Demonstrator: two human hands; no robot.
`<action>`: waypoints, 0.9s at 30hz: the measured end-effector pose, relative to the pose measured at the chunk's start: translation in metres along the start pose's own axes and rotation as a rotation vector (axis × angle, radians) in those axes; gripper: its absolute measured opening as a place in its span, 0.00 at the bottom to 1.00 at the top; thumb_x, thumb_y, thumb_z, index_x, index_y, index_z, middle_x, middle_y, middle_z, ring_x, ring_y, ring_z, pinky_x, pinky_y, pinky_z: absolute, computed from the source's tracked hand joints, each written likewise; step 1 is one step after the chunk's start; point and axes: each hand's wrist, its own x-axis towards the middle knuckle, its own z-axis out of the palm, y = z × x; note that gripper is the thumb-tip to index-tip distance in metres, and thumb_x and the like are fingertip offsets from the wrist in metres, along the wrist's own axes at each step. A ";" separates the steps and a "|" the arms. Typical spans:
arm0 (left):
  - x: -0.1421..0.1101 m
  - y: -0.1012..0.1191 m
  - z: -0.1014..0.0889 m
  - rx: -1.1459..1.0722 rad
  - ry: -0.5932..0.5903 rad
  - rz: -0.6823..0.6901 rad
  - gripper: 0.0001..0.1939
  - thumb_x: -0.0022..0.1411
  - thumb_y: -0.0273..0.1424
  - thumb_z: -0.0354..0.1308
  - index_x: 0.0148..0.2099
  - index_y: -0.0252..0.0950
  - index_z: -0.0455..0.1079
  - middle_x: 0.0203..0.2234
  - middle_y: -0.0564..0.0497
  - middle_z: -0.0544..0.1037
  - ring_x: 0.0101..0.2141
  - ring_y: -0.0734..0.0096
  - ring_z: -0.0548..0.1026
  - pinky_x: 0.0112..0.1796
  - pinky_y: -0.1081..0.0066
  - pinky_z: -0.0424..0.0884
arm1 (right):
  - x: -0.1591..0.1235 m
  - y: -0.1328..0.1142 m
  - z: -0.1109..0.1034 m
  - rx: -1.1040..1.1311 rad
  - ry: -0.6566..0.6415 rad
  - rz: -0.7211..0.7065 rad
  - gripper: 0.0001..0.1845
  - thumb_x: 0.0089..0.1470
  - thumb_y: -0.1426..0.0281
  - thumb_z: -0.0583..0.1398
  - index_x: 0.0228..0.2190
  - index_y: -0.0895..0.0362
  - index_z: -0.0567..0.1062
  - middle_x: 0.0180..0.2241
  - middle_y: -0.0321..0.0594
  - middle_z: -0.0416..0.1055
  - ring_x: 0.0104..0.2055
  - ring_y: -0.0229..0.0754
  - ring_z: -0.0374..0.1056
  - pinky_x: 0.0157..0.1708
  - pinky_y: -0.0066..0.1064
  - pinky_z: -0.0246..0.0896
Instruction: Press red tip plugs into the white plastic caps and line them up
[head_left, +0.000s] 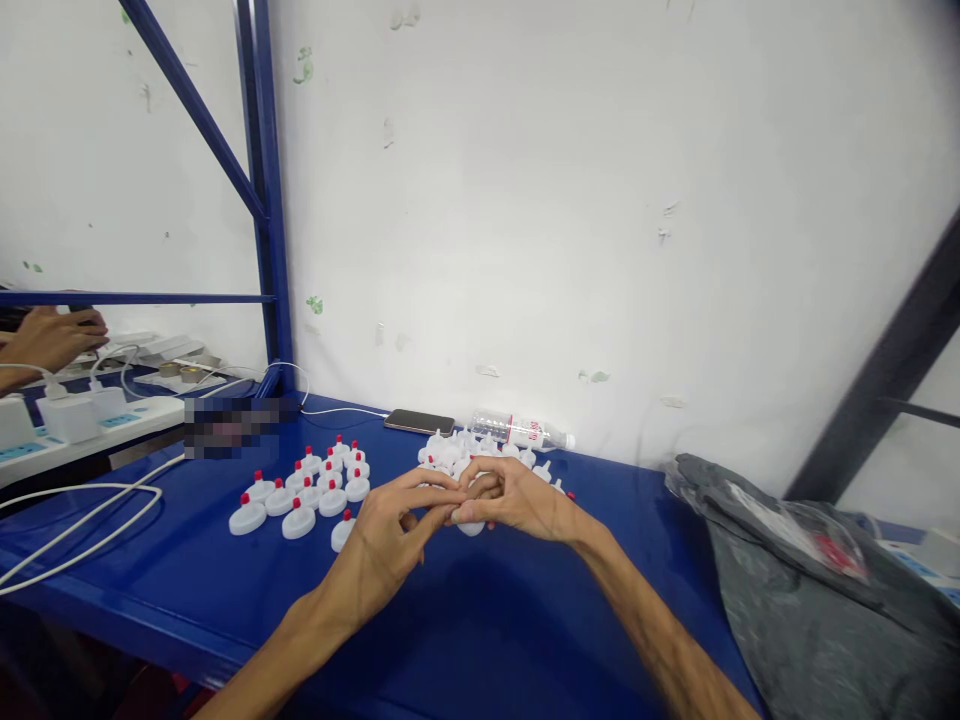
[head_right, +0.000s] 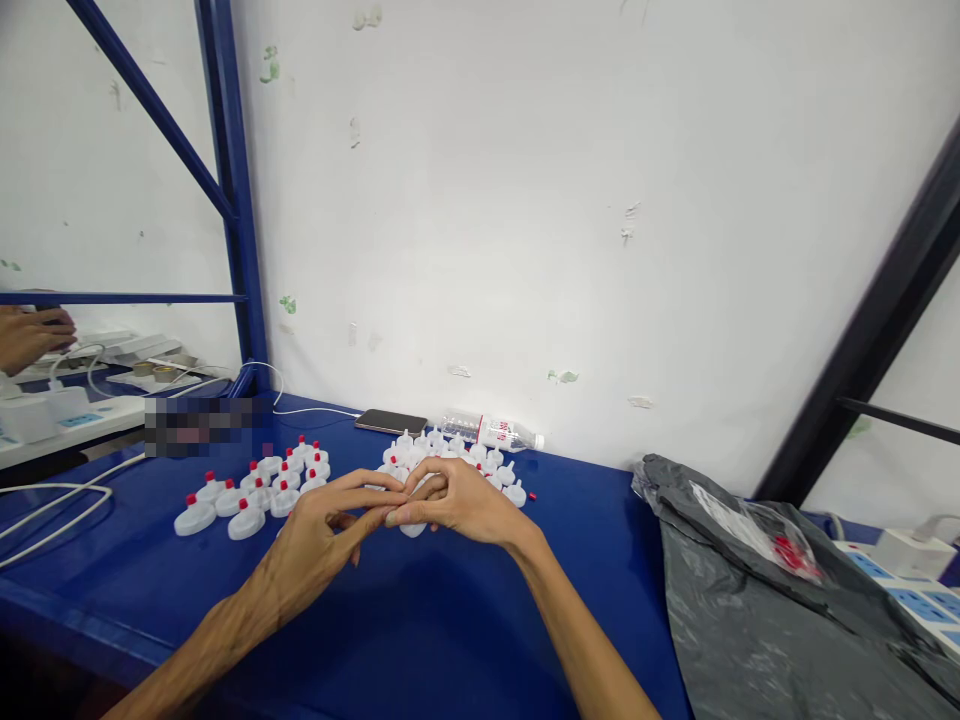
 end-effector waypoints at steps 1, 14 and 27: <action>0.000 0.000 0.000 0.014 0.015 -0.002 0.11 0.67 0.35 0.55 0.44 0.45 0.79 0.45 0.47 0.76 0.27 0.73 0.76 0.17 0.78 0.68 | 0.001 0.001 0.000 0.007 0.008 0.001 0.25 0.42 0.53 0.70 0.36 0.55 0.70 0.30 0.36 0.76 0.30 0.38 0.70 0.27 0.27 0.61; 0.003 -0.006 -0.003 0.373 0.143 0.001 0.08 0.65 0.29 0.56 0.42 0.41 0.76 0.34 0.53 0.80 0.31 0.67 0.76 0.31 0.70 0.71 | 0.000 0.003 -0.021 -0.529 0.498 0.007 0.22 0.62 0.52 0.51 0.35 0.55 0.74 0.36 0.44 0.76 0.37 0.46 0.71 0.38 0.36 0.62; -0.002 -0.021 -0.011 1.031 0.028 -0.221 0.14 0.66 0.23 0.51 0.52 0.37 0.69 0.35 0.45 0.78 0.42 0.50 0.73 0.31 0.63 0.71 | -0.007 0.027 -0.033 -0.922 0.425 0.098 0.15 0.49 0.56 0.66 0.33 0.53 0.80 0.38 0.44 0.75 0.45 0.50 0.67 0.45 0.38 0.58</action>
